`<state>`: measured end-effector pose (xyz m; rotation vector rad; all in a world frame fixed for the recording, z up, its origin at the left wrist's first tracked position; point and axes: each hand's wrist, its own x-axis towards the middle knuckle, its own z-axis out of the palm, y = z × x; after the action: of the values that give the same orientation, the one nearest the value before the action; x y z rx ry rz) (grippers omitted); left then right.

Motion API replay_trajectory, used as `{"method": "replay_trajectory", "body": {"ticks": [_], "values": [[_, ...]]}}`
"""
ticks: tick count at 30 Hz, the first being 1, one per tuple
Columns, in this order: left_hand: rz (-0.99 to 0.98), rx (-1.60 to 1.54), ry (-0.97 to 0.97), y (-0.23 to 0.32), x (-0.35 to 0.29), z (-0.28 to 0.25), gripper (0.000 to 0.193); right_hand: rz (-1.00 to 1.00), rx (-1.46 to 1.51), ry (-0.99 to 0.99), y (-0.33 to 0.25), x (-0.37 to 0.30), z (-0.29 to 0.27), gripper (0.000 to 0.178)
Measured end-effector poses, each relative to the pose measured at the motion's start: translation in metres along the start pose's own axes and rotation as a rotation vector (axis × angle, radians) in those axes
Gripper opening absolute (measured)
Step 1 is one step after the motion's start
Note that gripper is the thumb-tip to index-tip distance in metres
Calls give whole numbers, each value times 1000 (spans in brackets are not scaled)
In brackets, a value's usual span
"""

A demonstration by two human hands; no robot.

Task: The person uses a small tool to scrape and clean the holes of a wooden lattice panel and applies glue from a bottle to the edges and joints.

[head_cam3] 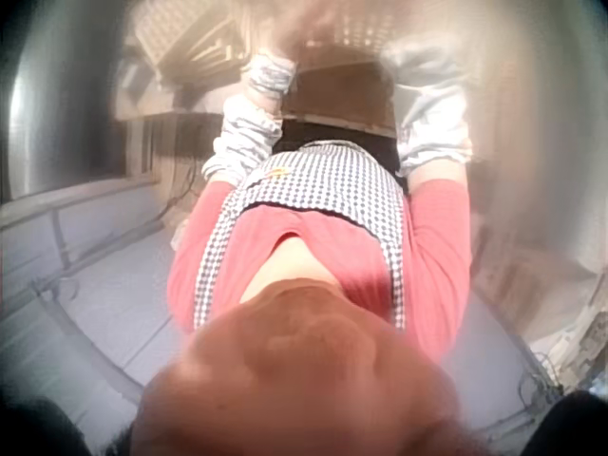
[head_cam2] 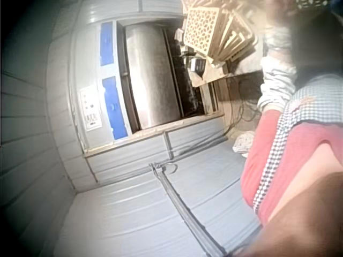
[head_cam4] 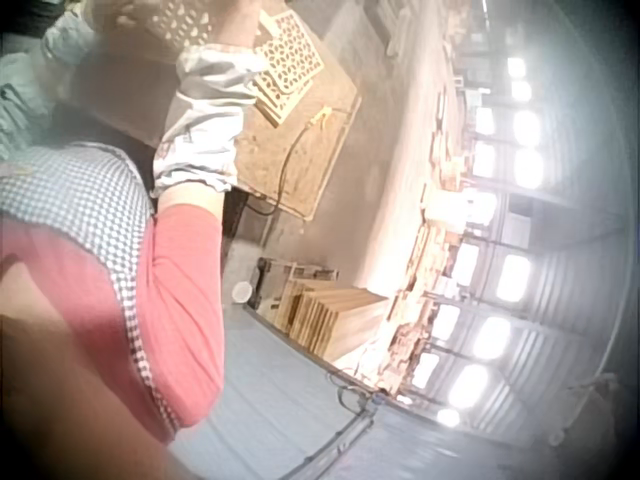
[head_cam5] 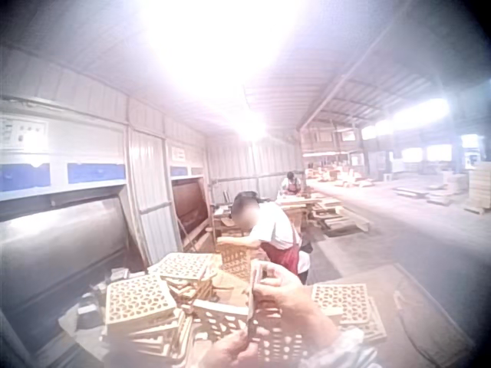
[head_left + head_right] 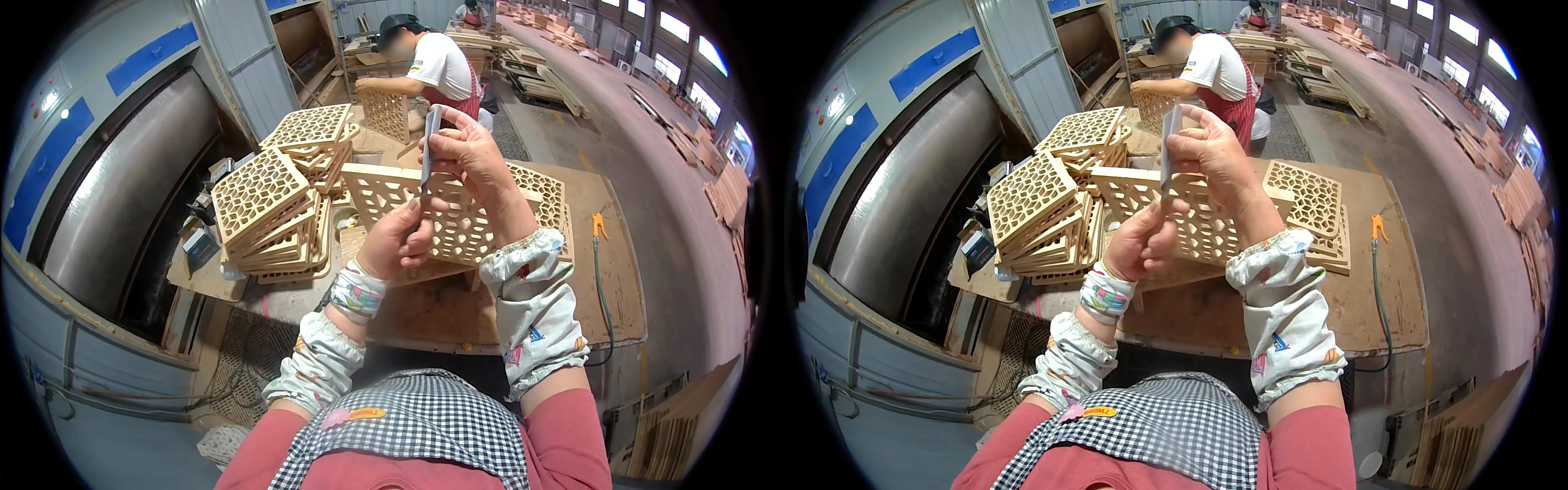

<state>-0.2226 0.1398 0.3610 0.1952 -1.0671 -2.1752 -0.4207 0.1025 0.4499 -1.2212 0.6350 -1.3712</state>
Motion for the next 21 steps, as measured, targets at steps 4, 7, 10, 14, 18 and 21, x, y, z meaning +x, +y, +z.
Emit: {"method": "replay_trajectory", "body": {"ticks": [4, 7, 10, 14, 18, 21], "values": [[282, 547, 319, -6, 16, 20, 29, 8, -15, 20, 4, 4, -3, 58], [407, 663, 431, -7, 24, 22, 21, -9, 21, -5, 6, 5, -3, 51], [501, 810, 522, -4, 29, 27, 16, 9, 9, -16, 6, 4, -2, 41], [564, 945, 625, 4, 31, 25, 31, 14, -3, -48, 5, 2, -4, 34], [601, 862, 656, 12, 28, 19, 42, 6, -15, -22, 5, 2, 4, 33], [589, 888, 624, 17, 28, 30, 41, -34, 17, 52, 5, 0, 2, 29]]}}
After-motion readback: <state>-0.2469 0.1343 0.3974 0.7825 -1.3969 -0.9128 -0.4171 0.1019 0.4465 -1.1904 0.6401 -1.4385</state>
